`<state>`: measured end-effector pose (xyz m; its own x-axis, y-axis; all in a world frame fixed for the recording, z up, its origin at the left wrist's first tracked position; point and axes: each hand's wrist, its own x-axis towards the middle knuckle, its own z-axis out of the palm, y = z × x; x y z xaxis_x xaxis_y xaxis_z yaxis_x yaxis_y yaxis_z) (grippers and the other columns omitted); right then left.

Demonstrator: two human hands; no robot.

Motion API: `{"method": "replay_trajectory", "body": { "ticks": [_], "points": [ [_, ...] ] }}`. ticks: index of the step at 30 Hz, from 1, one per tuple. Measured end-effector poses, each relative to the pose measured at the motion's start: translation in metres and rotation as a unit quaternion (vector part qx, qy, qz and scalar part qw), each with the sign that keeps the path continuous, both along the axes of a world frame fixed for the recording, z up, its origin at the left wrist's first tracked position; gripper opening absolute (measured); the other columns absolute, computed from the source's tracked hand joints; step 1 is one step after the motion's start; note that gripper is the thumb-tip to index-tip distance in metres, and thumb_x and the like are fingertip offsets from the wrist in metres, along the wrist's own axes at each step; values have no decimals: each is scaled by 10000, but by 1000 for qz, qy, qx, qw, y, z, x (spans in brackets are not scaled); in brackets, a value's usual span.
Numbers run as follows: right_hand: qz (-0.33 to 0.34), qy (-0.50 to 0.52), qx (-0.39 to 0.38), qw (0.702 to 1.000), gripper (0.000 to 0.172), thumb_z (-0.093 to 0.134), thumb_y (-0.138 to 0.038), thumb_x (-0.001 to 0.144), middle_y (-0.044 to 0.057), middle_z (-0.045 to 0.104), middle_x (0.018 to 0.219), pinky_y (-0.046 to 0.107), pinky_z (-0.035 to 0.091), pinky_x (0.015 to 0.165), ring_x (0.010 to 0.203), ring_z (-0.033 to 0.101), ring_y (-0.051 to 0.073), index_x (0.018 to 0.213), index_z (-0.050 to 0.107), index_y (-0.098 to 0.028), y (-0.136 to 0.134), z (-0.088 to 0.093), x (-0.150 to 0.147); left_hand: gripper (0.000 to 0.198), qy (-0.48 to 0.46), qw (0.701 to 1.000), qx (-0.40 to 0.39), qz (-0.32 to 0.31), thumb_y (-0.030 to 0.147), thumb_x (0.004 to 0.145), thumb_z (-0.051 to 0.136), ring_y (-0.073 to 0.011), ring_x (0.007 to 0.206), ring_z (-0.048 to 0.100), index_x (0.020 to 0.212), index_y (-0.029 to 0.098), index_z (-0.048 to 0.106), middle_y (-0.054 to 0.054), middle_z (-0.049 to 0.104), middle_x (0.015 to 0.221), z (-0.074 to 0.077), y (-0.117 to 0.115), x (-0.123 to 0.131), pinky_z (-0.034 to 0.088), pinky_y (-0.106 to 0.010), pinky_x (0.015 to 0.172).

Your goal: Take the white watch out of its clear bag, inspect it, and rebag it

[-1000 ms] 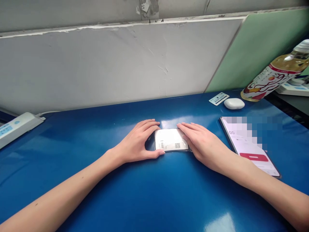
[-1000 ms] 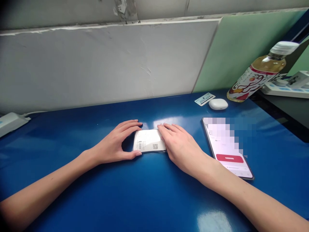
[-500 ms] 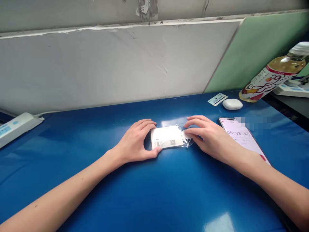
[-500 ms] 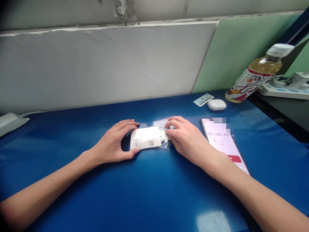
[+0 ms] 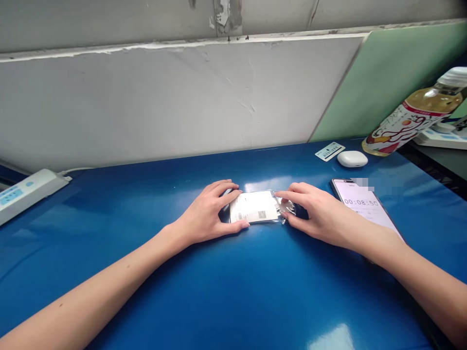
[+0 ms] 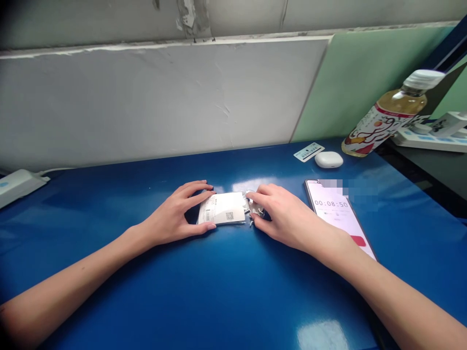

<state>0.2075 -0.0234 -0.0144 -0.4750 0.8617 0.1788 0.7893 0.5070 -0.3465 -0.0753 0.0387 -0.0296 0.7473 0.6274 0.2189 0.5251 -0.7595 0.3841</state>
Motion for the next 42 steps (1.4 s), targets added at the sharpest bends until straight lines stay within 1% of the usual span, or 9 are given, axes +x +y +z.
{"method": "replay_trajectory", "body": {
  "ticks": [5, 13, 17, 22, 26, 29, 33, 37, 42],
  "points": [
    [-11, 11, -2, 1000, 256, 599, -324, 931, 128, 660, 1155, 438, 563, 890, 1050, 641, 281, 1130, 661, -175, 2, -5, -1, 651, -22, 1000, -14, 7, 615, 773, 739, -380, 1329, 489, 1259, 190, 654, -148, 616, 1341, 1, 2, 0, 436, -539, 1091],
    [-9, 28, 25, 999, 223, 578, -290, 950, 150, 607, 1337, 473, 549, 976, 1184, 618, 294, 1114, 682, -181, 1, -13, -5, 629, -12, 1000, -4, 4, 592, 800, 718, -381, 1333, 489, 1284, 198, 638, -144, 613, 1353, 1, 1, -1, 435, -548, 1088],
    [23, 0, 75, 997, 181, 556, -255, 960, 151, 628, 1337, 510, 553, 968, 1216, 602, 316, 1041, 703, -187, 2, -8, -5, 605, 0, 1000, 2, 7, 577, 810, 706, -384, 1336, 489, 1277, 200, 636, -144, 614, 1353, 2, -1, 0, 436, -542, 1091],
    [49, -46, 109, 992, 206, 556, -267, 963, 145, 638, 1348, 524, 518, 1023, 1297, 545, 335, 1044, 720, -173, 8, 4, 7, 583, 5, 1000, 11, 7, 563, 819, 697, -377, 1323, 504, 1245, 169, 643, -161, 621, 1342, 4, -2, 2, 434, -542, 1093],
    [57, -63, 76, 993, 193, 560, -306, 953, 102, 677, 1285, 505, 546, 981, 1253, 587, 322, 1016, 720, -219, 9, 8, 24, 568, 0, 1000, 14, 8, 561, 820, 690, -381, 1318, 510, 1233, 174, 647, -160, 630, 1328, 4, -2, 1, 443, -544, 1083],
    [31, -67, 47, 996, 239, 545, -344, 958, 113, 613, 1373, 479, 563, 958, 1192, 631, 304, 1110, 686, -225, 5, 8, 25, 552, -3, 1000, 18, 7, 547, 820, 689, -375, 1319, 512, 1229, 179, 648, -155, 634, 1321, 3, -1, 1, 448, -532, 1081],
    [14, -61, 34, 997, 364, 565, -368, 951, 159, 523, 1475, 499, 541, 998, 1289, 563, 330, 1267, 630, -200, -1, 4, 9, 567, -3, 1000, 19, 5, 536, 828, 687, -370, 1324, 507, 1259, 170, 632, -158, 630, 1331, 2, -2, 1, 437, -528, 1093],
    [12, -40, 57, 998, 315, 556, -338, 957, 183, 547, 1453, 537, 519, 1023, 1334, 519, 347, 1205, 670, -182, 1, -3, -1, 577, -10, 1000, 25, 4, 515, 832, 688, -372, 1318, 514, 1293, 177, 610, -156, 631, 1332, 1, -2, 1, 446, -531, 1082],
    [25, -78, 53, 995, 313, 586, -404, 938, 146, 523, 1486, 566, 501, 1031, 1378, 465, 370, 1170, 689, -221, 3, 2, 15, 559, -27, 998, 47, -6, 515, 804, 705, -347, 1208, 605, 1237, 169, 627, -153, 671, 1257, 1, -2, 1, 501, -501, 1020]
  ]
}}
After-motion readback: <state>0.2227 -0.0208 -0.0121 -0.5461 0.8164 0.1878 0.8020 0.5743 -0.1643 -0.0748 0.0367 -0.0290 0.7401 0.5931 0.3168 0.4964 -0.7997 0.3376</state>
